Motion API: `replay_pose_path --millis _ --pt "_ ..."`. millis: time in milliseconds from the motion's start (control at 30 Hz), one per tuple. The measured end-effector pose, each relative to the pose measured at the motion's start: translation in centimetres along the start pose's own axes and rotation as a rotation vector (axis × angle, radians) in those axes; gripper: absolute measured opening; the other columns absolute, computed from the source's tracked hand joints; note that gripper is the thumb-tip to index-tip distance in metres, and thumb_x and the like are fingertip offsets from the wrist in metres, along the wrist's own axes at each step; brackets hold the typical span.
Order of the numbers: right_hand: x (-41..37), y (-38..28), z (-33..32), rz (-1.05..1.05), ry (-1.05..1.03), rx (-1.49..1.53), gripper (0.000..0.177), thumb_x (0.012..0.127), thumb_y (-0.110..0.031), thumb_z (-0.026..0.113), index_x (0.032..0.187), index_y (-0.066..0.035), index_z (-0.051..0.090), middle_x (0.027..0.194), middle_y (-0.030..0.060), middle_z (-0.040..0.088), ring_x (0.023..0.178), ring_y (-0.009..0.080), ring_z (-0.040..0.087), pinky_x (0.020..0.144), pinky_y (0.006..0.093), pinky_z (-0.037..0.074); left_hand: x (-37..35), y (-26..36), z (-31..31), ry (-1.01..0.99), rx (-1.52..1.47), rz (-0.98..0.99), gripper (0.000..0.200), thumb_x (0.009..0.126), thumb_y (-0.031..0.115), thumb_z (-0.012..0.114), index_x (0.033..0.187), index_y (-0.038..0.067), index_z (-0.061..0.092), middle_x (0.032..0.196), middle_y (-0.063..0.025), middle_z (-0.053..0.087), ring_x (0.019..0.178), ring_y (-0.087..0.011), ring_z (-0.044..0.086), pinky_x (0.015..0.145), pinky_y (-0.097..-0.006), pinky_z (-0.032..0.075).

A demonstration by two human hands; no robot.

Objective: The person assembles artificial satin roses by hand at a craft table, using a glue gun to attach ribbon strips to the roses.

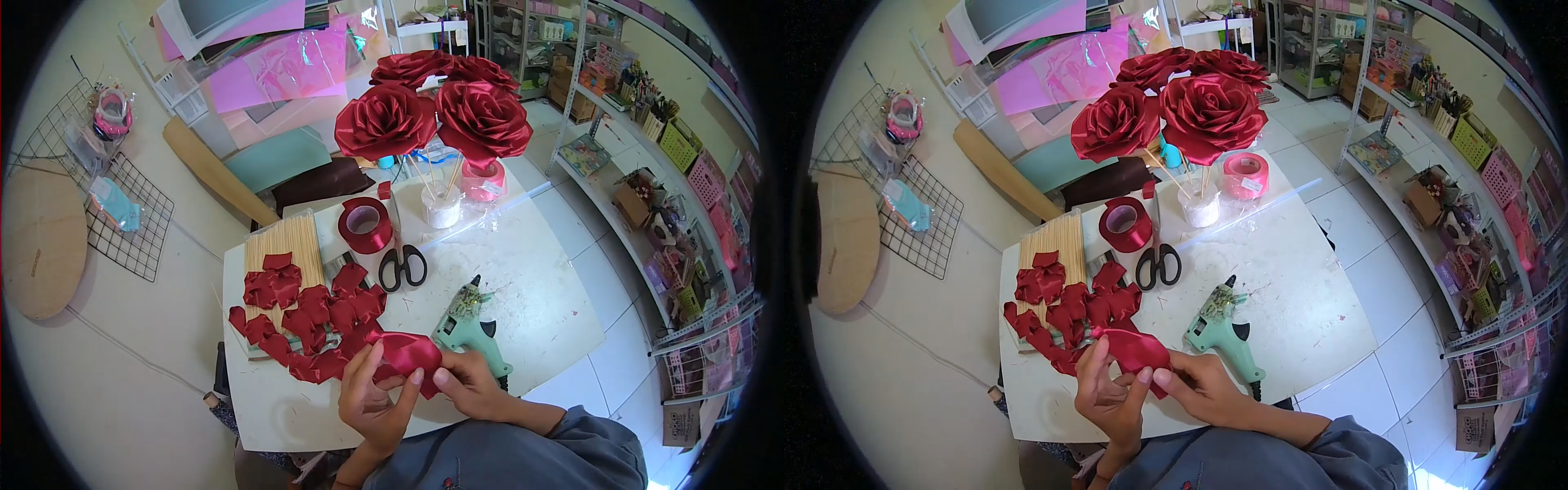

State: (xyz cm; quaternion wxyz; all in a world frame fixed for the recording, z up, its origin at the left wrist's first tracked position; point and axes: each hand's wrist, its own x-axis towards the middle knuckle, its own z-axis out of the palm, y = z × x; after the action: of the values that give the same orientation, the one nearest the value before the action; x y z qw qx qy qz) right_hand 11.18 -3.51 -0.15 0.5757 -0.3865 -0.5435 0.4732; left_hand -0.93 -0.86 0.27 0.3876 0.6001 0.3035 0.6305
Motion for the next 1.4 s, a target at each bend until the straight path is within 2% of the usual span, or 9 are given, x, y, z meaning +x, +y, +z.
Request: replay_pose_path --millis 100,200,267,333,500,900,1233,1333,1400 --pt "0.1 -0.2 0.2 0.061 0.026 -0.041 0.024 0.086 -0.019 0.048 0.096 0.002 0.055 0.055 0.0033 0.049 0.048 0.0062 0.04 0.044 0.0212 0.032 -0.2 -0.1 -0.4 -0.082 -0.004 -0.027 0.051 0.065 -0.016 0.056 0.113 -0.009 0.04 0.117 -0.0174 0.036 0.104 -0.0239 0.044 0.076 -0.0287 0.051" --pt "0.2 -0.6 0.1 -0.02 0.021 -0.076 0.02 0.085 -0.015 0.048 0.095 0.001 0.056 0.053 0.0039 0.048 0.045 0.0061 0.038 0.042 0.0214 0.031 -0.1 -0.2 -0.5 -0.059 -0.041 -0.003 0.057 0.064 -0.012 0.061 0.115 -0.009 0.037 0.111 -0.0217 0.041 0.094 -0.0248 0.052 0.073 -0.0283 0.051" --pt "0.2 -1.2 -0.3 0.056 -0.102 -0.102 0.021 0.085 -0.016 0.048 0.096 0.001 0.056 0.052 0.0049 0.048 0.045 0.0064 0.039 0.042 0.0221 0.032 0.2 0.7 -0.6 0.081 -0.428 -0.228 0.068 0.065 -0.009 0.06 0.123 -0.008 0.026 0.109 -0.0255 0.043 0.093 -0.026 0.053 0.076 -0.0309 0.048" --pt "0.3 -1.4 -0.4 0.068 -0.129 -0.092 0.02 0.085 -0.016 0.048 0.094 0.001 0.056 0.052 0.0066 0.048 0.044 0.0075 0.038 0.041 0.0229 0.031 0.6 0.8 -0.8 0.077 -0.388 -0.22 0.074 0.065 -0.007 0.059 0.126 -0.006 0.018 0.098 -0.0261 0.051 0.088 -0.024 0.055 0.076 -0.0301 0.045" --pt "0.3 -1.4 -0.5 0.072 -0.226 -0.131 0.02 0.085 -0.017 0.049 0.088 0.001 0.056 0.052 0.0094 0.048 0.042 0.0103 0.039 0.041 0.0251 0.031 0.9 1.0 -1.1 0.142 -0.198 -0.255 0.07 0.065 -0.009 0.06 0.124 -0.006 0.023 0.074 -0.0155 0.06 0.074 -0.0163 0.058 0.07 -0.0238 0.044" --pt "0.5 -1.8 -0.2 0.154 -0.24 -0.142 0.024 0.085 -0.021 0.048 0.084 0.002 0.056 0.052 0.0084 0.05 0.042 0.0125 0.044 0.041 0.0259 0.032 0.6 1.2 -0.9 0.205 -0.152 -0.233 0.06 0.068 -0.009 0.06 0.118 -0.002 0.028 0.077 -0.0147 0.06 0.074 -0.015 0.057 0.07 -0.0242 0.044" --pt "0.5 -1.5 -0.4 0.078 -0.209 -0.171 0.02 0.084 -0.017 0.05 0.079 0.001 0.056 0.05 0.0132 0.047 0.04 0.0185 0.044 0.04 0.028 0.032 0.6 1.4 -0.2 0.265 -0.183 -0.238 0.056 0.068 -0.008 0.058 0.116 -0.001 0.029 0.076 -0.0129 0.057 0.073 -0.0138 0.055 0.069 -0.0236 0.043" --pt "0.3 -1.5 -0.6 0.118 -0.212 -0.15 0.022 0.082 -0.02 0.053 0.077 0.002 0.055 0.049 0.0103 0.046 0.041 0.0165 0.043 0.041 0.0273 0.032 0.5 1.3 -0.2 0.277 -0.194 -0.243 0.056 0.067 -0.006 0.059 0.115 -0.001 0.031 0.075 -0.0124 0.057 0.071 -0.0135 0.055 0.067 -0.0226 0.042" --pt "0.3 -1.5 -1.0 0.132 -0.227 -0.213 0.022 0.078 -0.02 0.059 0.074 0.0 0.052 0.053 0.006 0.046 0.046 0.0126 0.043 0.044 0.025 0.033 0.6 1.3 -0.1 0.331 -0.022 -0.251 0.053 0.069 0.002 0.052 0.117 -0.002 0.033 0.081 -0.0107 0.054 0.074 -0.0126 0.051 0.072 -0.0213 0.04"
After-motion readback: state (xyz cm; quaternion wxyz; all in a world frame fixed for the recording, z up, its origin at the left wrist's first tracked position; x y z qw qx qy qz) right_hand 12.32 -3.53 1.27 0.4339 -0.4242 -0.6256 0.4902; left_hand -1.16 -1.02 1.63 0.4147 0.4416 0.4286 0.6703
